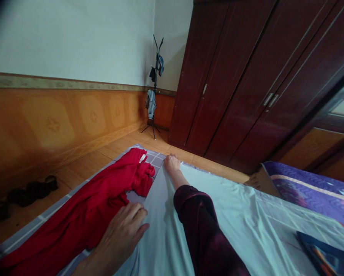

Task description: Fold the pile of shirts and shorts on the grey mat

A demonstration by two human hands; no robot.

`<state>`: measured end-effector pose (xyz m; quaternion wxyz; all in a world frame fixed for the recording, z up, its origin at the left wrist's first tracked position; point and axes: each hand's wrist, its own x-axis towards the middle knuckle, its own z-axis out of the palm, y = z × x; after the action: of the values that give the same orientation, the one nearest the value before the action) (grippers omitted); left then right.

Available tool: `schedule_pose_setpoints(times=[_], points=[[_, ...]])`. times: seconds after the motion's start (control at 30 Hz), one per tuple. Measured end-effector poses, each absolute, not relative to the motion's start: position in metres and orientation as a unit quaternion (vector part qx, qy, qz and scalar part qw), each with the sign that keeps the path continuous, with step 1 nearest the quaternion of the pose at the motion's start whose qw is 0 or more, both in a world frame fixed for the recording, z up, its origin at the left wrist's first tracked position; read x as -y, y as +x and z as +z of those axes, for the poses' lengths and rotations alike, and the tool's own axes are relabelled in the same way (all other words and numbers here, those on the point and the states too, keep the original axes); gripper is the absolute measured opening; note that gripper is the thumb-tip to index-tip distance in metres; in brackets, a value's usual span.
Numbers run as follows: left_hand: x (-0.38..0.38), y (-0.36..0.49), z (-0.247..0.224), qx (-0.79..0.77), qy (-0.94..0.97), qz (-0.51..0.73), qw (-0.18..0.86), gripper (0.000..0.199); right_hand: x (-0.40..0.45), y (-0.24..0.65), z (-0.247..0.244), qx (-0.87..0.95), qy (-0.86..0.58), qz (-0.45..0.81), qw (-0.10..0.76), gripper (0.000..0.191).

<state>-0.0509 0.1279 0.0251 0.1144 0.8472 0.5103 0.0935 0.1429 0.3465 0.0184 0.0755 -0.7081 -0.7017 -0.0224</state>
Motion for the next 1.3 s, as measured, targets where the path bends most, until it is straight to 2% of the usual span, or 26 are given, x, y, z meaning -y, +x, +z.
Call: schedule_pose_setpoints(times=[0.23, 0.37, 0.5, 0.7, 0.9, 1.3], points=[[-0.135, -0.063, 0.008, -0.512, 0.849, 0.002, 0.133, 0.029, -0.317, 0.164, 0.028, 0.681, -0.725, -0.052, 0.087, 0.030], [-0.138, -0.069, 0.006, -0.508, 0.852, 0.003, 0.124, 0.028, -0.274, 0.241, 0.041, 0.609, -0.784, -0.064, 0.098, 0.031], [-0.138, -0.068, 0.011, -0.521, 0.848, -0.015, 0.096, 0.026, -0.204, 0.345, 0.051, 0.497, -0.863, -0.058, 0.075, 0.032], [-0.138, -0.067, 0.006, -0.530, 0.844, -0.034, 0.074, 0.025, -0.120, 0.432, 0.033, 0.391, -0.918, -0.049, 0.037, 0.033], [-0.141, -0.073, -0.007, -0.550, 0.830, -0.021, 0.087, 0.022, -0.126, 0.440, 0.013, 0.393, -0.915, -0.080, 0.046, 0.032], [-0.149, -0.076, -0.018, -0.562, 0.821, 0.030, 0.098, 0.022, -0.160, 0.448, 0.008, 0.380, -0.914, -0.125, 0.062, 0.032]])
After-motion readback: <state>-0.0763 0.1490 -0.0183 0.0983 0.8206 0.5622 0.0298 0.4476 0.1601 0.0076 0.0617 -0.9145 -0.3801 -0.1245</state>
